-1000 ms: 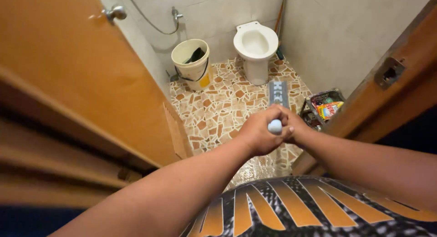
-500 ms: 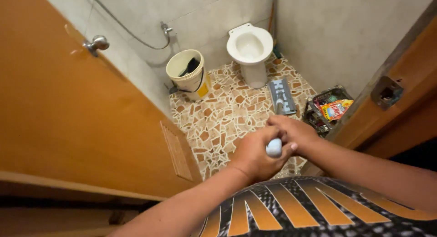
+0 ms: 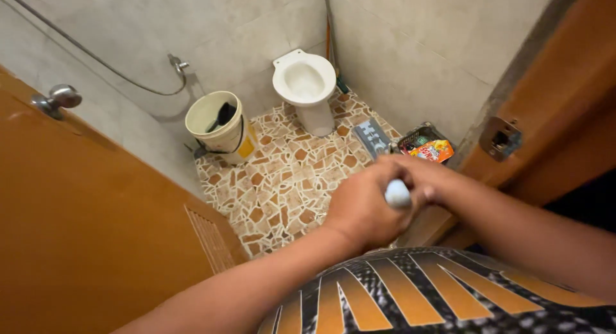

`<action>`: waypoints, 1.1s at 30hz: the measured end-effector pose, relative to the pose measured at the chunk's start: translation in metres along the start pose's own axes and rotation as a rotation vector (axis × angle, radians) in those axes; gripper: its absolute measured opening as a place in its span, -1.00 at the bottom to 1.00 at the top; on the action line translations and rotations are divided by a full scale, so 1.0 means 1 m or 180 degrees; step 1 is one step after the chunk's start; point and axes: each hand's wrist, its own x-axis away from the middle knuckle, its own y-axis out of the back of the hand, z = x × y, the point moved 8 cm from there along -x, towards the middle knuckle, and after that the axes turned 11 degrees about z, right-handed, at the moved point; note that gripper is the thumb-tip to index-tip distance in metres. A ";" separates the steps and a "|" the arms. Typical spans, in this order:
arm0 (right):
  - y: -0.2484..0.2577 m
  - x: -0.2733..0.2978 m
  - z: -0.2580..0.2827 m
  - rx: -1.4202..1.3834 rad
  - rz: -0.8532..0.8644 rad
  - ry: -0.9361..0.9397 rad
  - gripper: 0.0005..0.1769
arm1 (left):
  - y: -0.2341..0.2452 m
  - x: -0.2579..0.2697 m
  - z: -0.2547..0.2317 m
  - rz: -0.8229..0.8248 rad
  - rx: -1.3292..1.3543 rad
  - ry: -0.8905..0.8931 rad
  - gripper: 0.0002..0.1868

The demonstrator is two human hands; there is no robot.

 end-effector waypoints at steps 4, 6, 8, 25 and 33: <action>-0.044 0.018 0.051 0.2878 -0.0029 0.1250 -0.47 | 0.002 -0.004 0.002 0.0546 -0.0389 -0.0342 -0.62; -0.008 0.000 -0.003 -0.0149 -0.0349 0.0020 -0.72 | 0.008 -0.011 0.013 0.0465 -0.0329 -0.0204 -0.66; 0.000 -0.012 0.015 0.0906 -0.0538 0.0560 -0.67 | 0.009 -0.023 0.028 0.0098 -0.0239 -0.0400 -0.71; 0.115 -0.210 0.023 0.1217 0.0108 0.1784 -0.41 | 0.073 -0.153 0.145 -0.0726 -0.0095 -0.0337 -0.72; -0.020 -0.028 0.073 0.1091 -0.0978 0.0597 -0.62 | 0.034 -0.065 0.070 0.0144 0.0013 -0.0483 -0.67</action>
